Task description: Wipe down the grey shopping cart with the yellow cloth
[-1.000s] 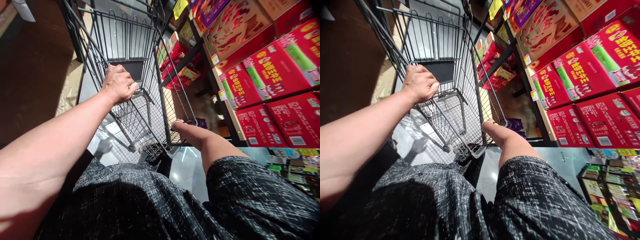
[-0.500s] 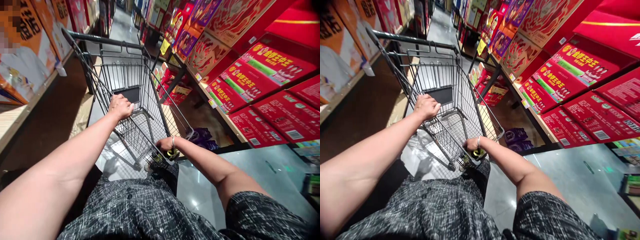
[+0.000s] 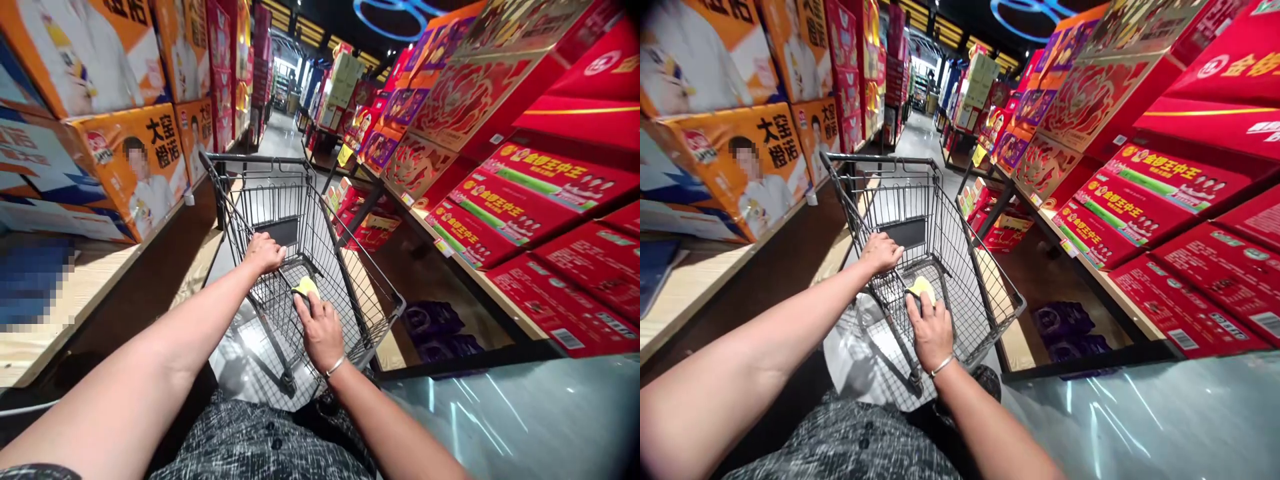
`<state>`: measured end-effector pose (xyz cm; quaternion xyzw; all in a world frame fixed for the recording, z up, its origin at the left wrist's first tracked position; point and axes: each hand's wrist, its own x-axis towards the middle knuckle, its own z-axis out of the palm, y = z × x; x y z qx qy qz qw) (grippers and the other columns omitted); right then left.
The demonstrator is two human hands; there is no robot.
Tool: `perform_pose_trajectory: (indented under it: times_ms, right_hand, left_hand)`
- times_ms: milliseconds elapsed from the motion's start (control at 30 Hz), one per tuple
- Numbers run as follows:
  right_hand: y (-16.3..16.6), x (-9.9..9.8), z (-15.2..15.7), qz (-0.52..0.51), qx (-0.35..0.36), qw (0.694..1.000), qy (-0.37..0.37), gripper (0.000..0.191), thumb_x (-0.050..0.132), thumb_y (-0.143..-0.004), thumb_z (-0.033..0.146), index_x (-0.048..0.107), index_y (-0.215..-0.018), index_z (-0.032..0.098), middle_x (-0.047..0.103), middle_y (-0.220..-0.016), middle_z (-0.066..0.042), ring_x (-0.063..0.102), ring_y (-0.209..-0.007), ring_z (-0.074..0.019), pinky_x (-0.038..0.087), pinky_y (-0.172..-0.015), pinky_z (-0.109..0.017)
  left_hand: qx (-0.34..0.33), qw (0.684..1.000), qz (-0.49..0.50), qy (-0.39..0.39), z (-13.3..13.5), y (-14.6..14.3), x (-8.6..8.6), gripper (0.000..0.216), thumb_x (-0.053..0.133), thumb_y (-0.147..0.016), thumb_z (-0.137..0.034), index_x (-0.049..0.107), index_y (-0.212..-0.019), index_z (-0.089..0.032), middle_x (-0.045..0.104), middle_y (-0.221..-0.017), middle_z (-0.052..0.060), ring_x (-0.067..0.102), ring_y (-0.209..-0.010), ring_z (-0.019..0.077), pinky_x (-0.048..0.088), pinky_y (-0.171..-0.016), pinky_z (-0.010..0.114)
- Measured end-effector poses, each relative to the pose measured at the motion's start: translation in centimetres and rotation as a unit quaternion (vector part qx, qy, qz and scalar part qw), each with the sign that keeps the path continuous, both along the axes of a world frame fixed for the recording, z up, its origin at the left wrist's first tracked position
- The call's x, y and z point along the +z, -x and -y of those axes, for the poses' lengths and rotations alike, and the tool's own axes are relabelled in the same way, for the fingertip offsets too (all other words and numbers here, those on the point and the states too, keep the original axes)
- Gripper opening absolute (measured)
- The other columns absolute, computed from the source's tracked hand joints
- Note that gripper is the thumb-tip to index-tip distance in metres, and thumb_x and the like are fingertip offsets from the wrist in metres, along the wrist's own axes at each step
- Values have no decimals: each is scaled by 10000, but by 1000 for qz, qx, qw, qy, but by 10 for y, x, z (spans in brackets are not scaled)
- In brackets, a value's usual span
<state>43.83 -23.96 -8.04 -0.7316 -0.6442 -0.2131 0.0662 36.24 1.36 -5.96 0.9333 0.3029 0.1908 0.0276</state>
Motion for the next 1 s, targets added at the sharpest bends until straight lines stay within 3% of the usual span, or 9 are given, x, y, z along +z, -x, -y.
perform_pose_trajectory:
  times_ms: [100,300,533,667,800,1000]
  right_hand:
    - [-11,-10,1,42,45,997,-51,540,504,-900,127,537,-1399,330,522,-1415,-76,457,-1001,-259,427,-805,-401]
    - [-40,-9,10,80,106,986,-102,465,527,-903,129,614,-1324,306,565,-1377,-52,464,-1027,-262,441,-819,-395]
    - [-103,-20,23,51,140,978,-147,549,501,-872,40,578,-1356,288,588,-1310,-79,525,-1009,-211,483,-901,-366]
    - [-145,-26,33,26,125,982,-136,633,459,-866,38,466,-1448,285,572,-1304,-101,545,-1066,-216,499,-919,-370]
    - [-189,-31,45,18,82,987,-135,616,441,-872,78,465,-1440,315,566,-1295,-87,550,-1054,-220,518,-889,-368]
    - [-256,-26,67,-31,-66,994,-75,588,476,-812,104,562,-1344,336,579,-1283,-90,544,-1020,-261,500,-863,-440]
  left_hand:
    - [4,1000,-3,7,2,-2,1,595,283,-977,-424,775,-752,-178,721,-828,133,535,-941,289,320,-884,467]
    - [16,999,-32,12,7,-15,0,670,229,-1000,-485,786,-805,-168,730,-863,143,532,-955,297,323,-880,457]
    - [23,998,-23,45,31,-42,3,733,188,-981,-627,770,-935,-184,722,-963,136,528,-993,310,325,-894,464]
    - [-3,995,-16,98,48,-51,8,733,183,-960,-678,713,-1095,-190,692,-1096,132,514,-1081,299,320,-953,453]
    - [-44,988,-15,144,67,-57,12,741,196,-936,-722,629,-1254,-212,654,-1216,117,485,-1189,298,302,-1039,462]
    - [-174,965,1,194,91,-49,32,733,285,-935,-705,462,-1453,-217,475,-1469,107,304,-1419,318,266,-1150,494]
